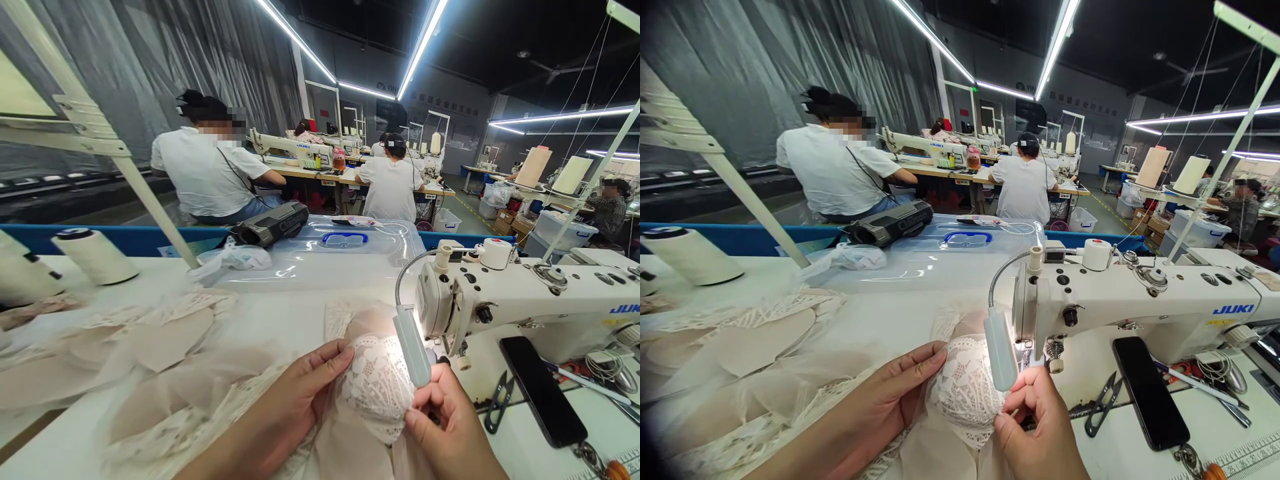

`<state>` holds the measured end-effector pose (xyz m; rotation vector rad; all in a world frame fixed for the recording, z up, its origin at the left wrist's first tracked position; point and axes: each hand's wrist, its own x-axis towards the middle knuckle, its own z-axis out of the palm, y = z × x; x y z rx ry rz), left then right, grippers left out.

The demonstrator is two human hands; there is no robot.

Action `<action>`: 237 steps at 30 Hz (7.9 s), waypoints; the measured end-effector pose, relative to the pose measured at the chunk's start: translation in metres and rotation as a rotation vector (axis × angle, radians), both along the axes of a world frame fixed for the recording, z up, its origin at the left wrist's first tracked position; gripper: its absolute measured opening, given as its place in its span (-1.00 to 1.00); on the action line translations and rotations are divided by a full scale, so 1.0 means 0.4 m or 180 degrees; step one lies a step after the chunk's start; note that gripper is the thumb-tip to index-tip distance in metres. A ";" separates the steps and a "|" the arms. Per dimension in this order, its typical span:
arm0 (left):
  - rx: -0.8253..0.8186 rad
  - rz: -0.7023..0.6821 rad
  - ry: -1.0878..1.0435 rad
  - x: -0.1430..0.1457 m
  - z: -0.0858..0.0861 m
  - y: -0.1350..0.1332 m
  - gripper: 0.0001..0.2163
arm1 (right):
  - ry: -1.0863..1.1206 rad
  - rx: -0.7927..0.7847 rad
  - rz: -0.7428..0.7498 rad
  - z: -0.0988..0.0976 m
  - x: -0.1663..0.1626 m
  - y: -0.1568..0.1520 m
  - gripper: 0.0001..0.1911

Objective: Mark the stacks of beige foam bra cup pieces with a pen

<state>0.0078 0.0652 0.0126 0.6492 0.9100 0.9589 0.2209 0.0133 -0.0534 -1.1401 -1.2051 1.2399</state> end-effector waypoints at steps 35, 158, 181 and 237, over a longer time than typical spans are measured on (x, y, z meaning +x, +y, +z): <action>0.0015 -0.0459 0.0015 0.010 0.007 -0.003 -0.45 | 0.1104 -0.0707 0.0136 0.059 0.018 0.004 -0.60; 0.0441 -0.0849 0.0291 0.009 -0.004 -0.027 -0.26 | 0.1250 -0.0826 -0.0314 0.045 0.029 0.014 -0.53; 0.0289 -0.0737 0.0063 0.009 -0.016 -0.025 -0.30 | 0.1210 -0.0884 -0.0489 0.035 0.030 0.017 -0.54; 0.0617 -0.1395 0.0632 -0.038 -0.014 0.008 -0.47 | 0.1241 -0.0908 -0.0640 0.038 0.032 0.017 -0.44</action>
